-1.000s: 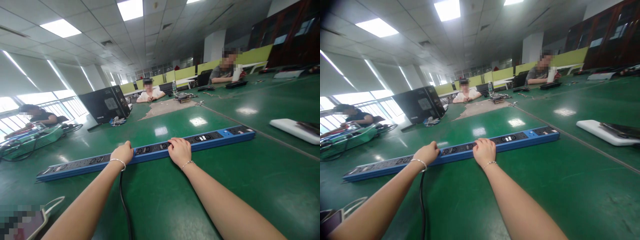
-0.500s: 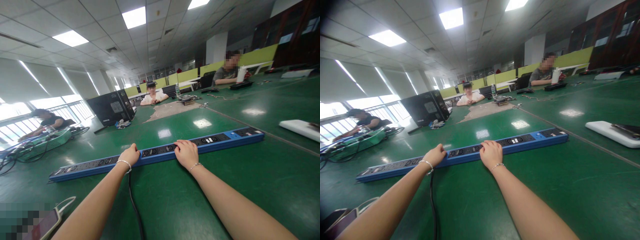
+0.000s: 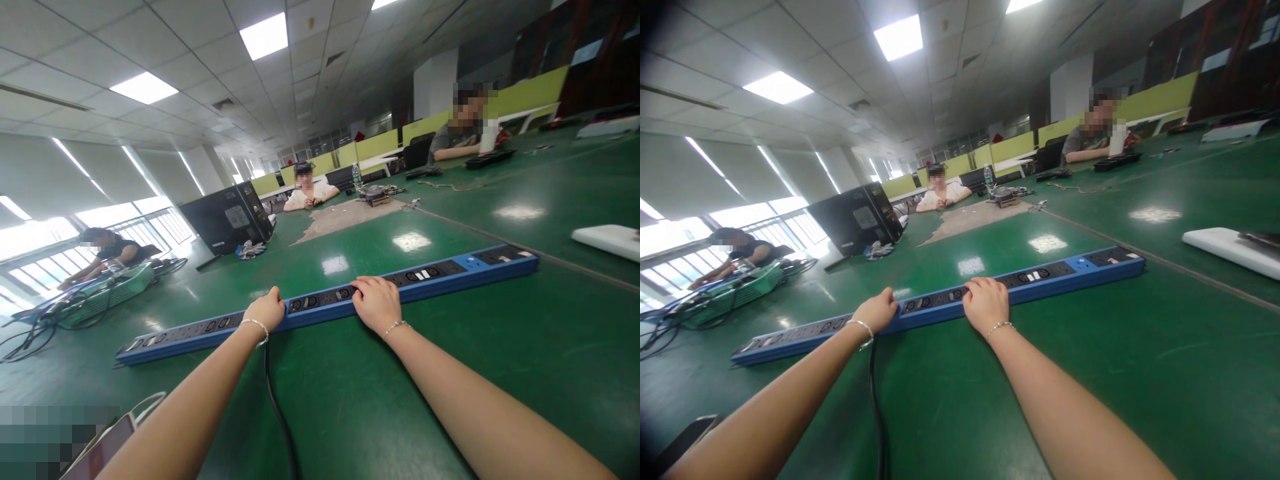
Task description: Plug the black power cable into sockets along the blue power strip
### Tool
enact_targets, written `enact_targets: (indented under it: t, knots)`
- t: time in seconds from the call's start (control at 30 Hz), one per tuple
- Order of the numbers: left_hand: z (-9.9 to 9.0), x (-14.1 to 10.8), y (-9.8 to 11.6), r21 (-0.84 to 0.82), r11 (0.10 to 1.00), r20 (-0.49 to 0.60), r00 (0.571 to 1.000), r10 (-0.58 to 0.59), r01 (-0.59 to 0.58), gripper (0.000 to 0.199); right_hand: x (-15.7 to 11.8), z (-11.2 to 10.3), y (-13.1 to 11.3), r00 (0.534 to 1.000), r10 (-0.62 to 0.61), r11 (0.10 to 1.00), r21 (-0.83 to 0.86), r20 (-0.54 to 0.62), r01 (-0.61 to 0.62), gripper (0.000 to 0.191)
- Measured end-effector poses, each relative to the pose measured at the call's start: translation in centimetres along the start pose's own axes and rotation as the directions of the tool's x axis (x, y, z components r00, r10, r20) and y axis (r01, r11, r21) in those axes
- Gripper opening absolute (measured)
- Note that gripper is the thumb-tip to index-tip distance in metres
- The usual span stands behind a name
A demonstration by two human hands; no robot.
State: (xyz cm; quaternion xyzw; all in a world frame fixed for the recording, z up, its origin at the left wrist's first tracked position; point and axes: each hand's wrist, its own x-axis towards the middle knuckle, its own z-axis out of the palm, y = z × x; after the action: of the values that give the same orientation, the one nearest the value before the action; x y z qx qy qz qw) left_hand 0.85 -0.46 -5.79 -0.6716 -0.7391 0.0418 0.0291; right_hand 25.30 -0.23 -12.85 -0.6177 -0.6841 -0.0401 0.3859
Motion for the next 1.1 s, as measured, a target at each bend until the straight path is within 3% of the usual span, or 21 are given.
enact_targets:
  t: [1.1]
  knots:
    - [0.25,-0.09,-0.18,-0.051,0.999,0.000,1.000,-0.014,0.014,0.027,-0.26,0.19,-0.04,0.999,-0.023,0.999,-0.037,-0.024,0.022,0.028]
